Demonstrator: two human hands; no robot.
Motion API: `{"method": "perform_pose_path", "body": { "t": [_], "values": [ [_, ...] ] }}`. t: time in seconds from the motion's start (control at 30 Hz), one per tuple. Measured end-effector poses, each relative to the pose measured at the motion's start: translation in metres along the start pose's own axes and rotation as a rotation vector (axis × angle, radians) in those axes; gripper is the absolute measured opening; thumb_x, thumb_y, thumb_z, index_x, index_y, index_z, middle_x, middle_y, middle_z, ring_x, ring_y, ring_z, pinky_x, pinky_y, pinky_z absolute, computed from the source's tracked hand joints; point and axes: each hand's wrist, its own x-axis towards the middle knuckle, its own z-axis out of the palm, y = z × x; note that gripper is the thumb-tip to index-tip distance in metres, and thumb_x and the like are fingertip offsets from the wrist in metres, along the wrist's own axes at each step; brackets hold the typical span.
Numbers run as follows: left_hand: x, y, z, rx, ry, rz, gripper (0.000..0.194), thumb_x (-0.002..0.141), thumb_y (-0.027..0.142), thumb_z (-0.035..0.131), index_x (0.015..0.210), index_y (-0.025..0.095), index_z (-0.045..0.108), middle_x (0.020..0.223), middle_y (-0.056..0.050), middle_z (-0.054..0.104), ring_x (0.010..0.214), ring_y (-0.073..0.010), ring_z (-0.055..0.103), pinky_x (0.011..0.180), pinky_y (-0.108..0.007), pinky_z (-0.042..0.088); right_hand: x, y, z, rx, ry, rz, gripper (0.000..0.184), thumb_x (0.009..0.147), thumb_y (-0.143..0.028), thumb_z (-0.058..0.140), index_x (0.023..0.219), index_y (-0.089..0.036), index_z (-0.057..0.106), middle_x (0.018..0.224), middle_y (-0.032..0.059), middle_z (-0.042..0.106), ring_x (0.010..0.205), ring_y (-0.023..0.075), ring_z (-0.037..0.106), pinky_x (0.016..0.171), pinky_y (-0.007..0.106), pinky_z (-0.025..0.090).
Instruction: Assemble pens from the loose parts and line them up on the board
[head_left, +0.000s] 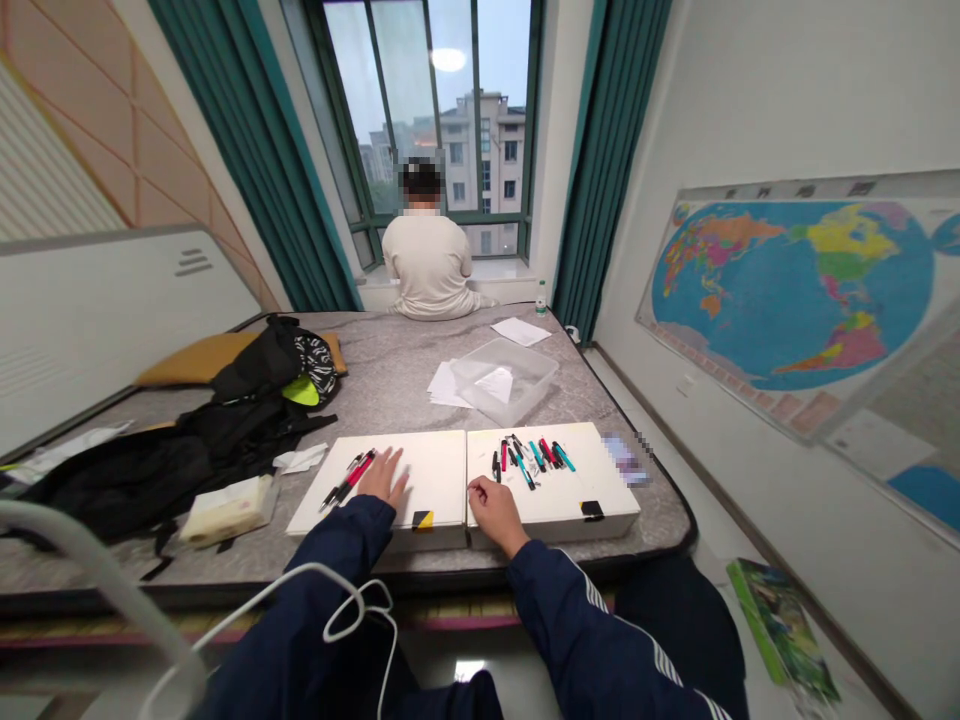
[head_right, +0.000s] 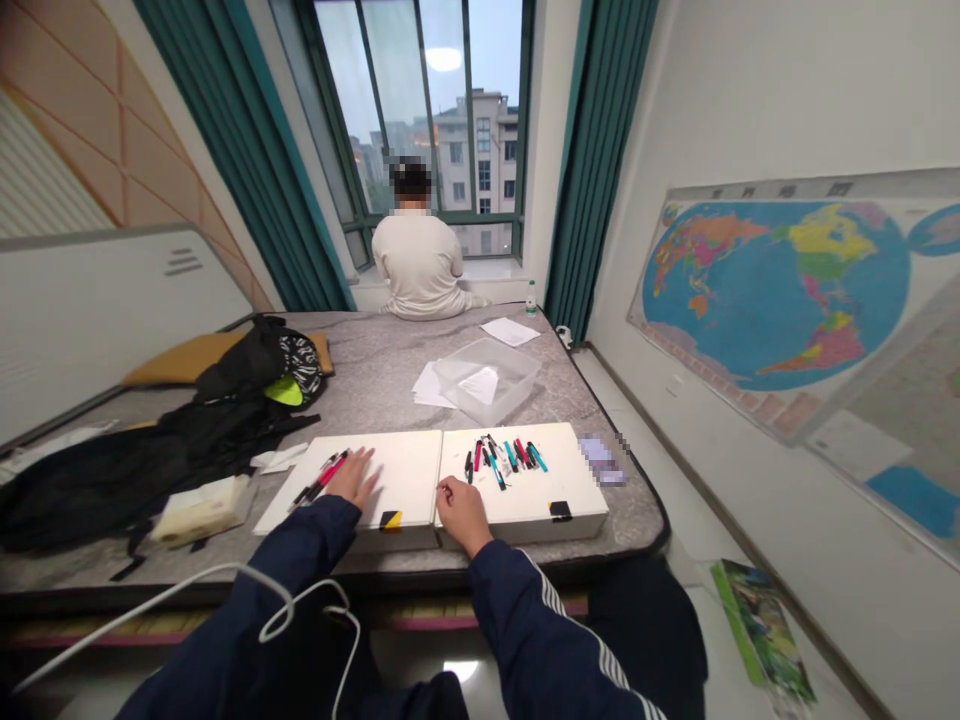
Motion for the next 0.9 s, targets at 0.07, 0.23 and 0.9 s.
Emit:
{"method": "perform_pose_path", "body": {
  "t": [0.07, 0.23, 0.9],
  "values": [
    [0.003, 0.032, 0.01, -0.268, -0.004, 0.181, 0.033, 0.088, 0.031, 0.039, 0.107, 0.018, 0.062, 0.107, -0.01, 0.064, 0.103, -0.0209, 0.058, 0.09, -0.036, 0.046, 0.0, 0.0, 0.0, 0.005, 0.003, 0.002, 0.02, 0.083, -0.023, 0.044, 0.082, -0.019, 0.063, 0.063, 0.0003, 0.06, 0.058, 0.0126, 0.053, 0.056, 0.02, 0.034],
    [0.007, 0.091, 0.039, -0.427, 0.097, 0.144, 0.028, 0.089, 0.03, 0.04, 0.093, 0.017, 0.065, 0.083, -0.007, 0.064, 0.072, -0.0152, 0.06, 0.067, -0.027, 0.05, 0.0, 0.0, -0.002, 0.018, -0.008, 0.016, 0.02, 0.084, -0.025, 0.045, 0.083, -0.018, 0.064, 0.064, 0.0004, 0.061, 0.058, 0.0122, 0.054, 0.058, 0.02, 0.037],
    [-0.001, 0.101, 0.049, -0.359, 0.039, -0.05, 0.027, 0.086, 0.026, 0.043, 0.096, 0.016, 0.067, 0.083, -0.007, 0.069, 0.07, -0.0162, 0.061, 0.07, -0.027, 0.045, 0.104, 0.033, -0.092, -0.582, -0.431, -0.001, 0.014, 0.067, -0.016, 0.061, 0.077, -0.018, 0.07, 0.076, 0.0047, 0.068, 0.073, 0.0169, 0.06, 0.068, 0.024, 0.041]
  ]
}}
